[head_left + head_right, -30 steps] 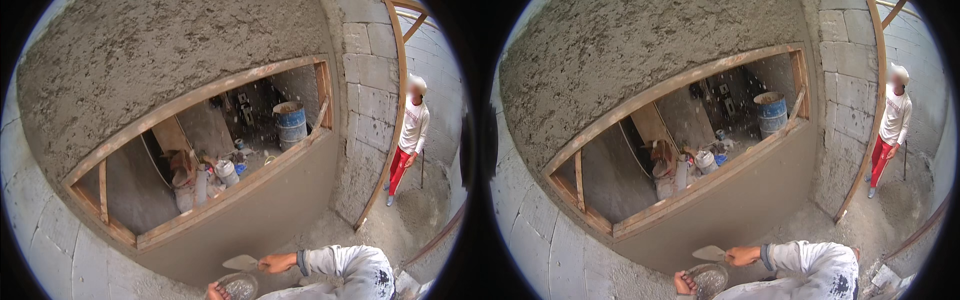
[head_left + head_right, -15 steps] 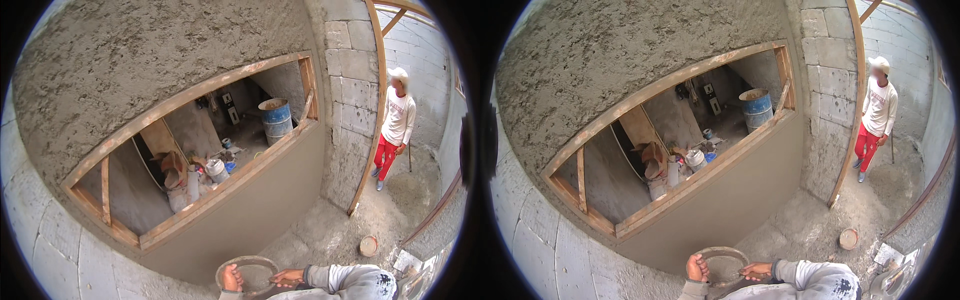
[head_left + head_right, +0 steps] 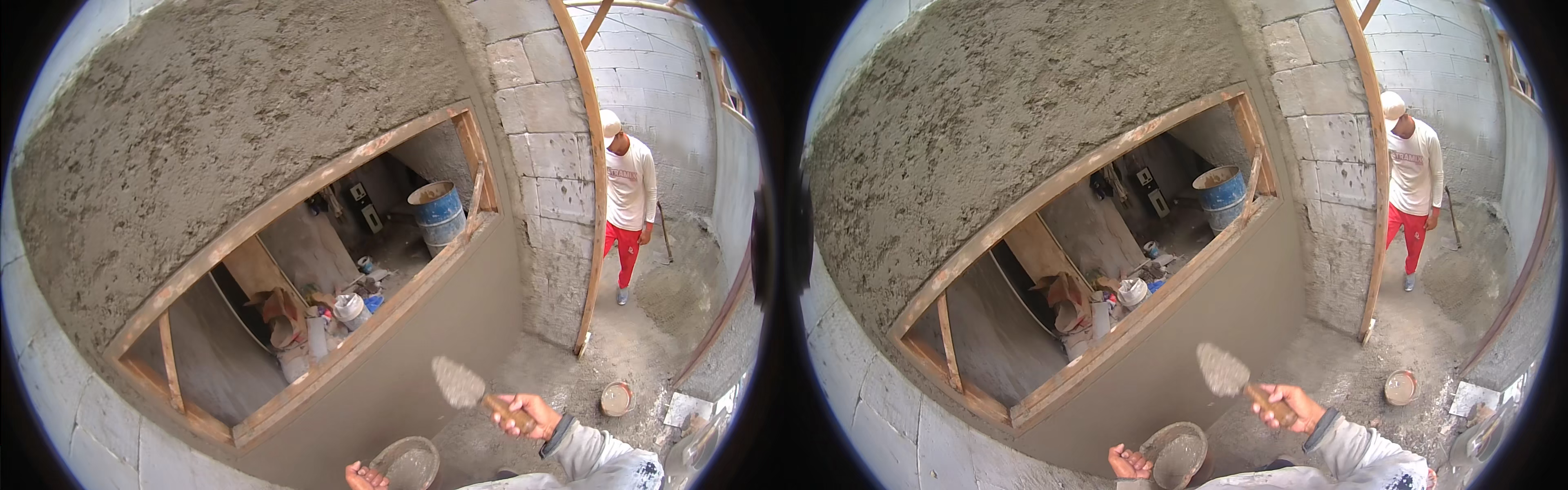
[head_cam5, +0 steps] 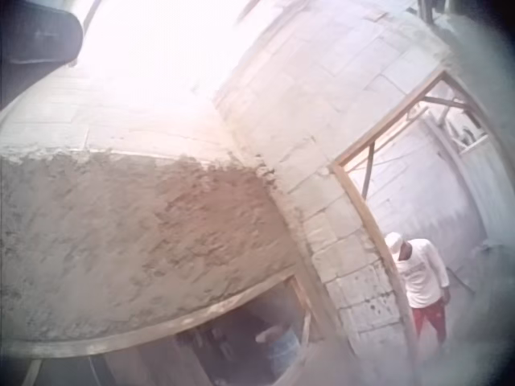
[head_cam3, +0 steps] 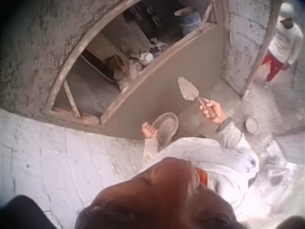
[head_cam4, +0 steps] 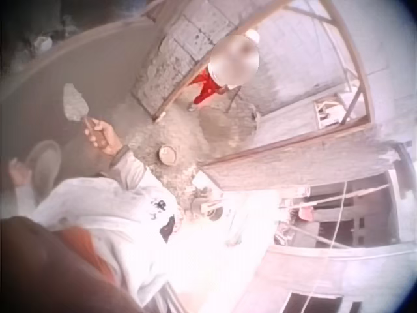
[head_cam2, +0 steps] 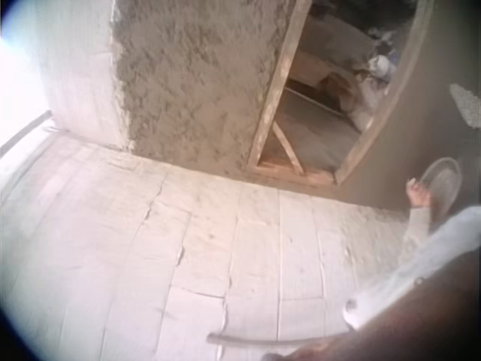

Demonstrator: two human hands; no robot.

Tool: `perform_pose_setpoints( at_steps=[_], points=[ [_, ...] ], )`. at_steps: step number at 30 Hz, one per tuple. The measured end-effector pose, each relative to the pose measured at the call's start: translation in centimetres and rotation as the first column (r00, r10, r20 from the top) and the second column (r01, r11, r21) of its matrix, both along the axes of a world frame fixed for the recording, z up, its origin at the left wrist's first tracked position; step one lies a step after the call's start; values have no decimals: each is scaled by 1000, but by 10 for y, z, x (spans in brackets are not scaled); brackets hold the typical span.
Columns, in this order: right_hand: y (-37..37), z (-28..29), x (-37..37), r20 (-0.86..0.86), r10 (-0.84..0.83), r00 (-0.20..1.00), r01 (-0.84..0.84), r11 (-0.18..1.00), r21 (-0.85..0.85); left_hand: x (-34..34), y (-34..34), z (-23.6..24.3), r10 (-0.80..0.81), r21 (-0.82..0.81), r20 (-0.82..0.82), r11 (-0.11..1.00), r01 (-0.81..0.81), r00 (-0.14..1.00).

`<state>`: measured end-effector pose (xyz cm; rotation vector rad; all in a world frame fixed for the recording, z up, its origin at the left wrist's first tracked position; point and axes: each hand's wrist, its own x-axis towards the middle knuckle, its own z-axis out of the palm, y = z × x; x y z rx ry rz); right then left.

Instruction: The person applies wet concrete to a wall using a trowel, taking the material from a small bucket and smoothing it over the surface around a wooden frame.

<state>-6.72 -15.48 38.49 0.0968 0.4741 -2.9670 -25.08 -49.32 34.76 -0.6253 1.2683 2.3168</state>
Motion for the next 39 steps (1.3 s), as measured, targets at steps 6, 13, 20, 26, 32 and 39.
perform_pose_setpoints(
  at_steps=[6,13,20,26,32,39],
  points=[
    [60,172,-57,-339,-765,548,834,465,299,5,-19,-18,169,-62,22,984,-168,985],
    [193,334,-205,-421,-804,-419,894,-447,-35,32,-24,20,349,-144,23,928,-343,937],
    [264,428,-346,-277,-957,-85,546,-278,790,38,-35,18,478,-193,1,862,-469,878],
    [71,349,-337,-885,-272,379,876,413,249,65,-54,7,595,-259,49,783,-565,802],
    [-64,73,-210,-279,694,664,406,-21,914,59,-37,13,514,-205,64,846,-493,856],
    [-141,-96,-126,515,609,603,-351,-377,857,39,-36,-154,-235,-689,-493,694,-210,838]
  ],
)
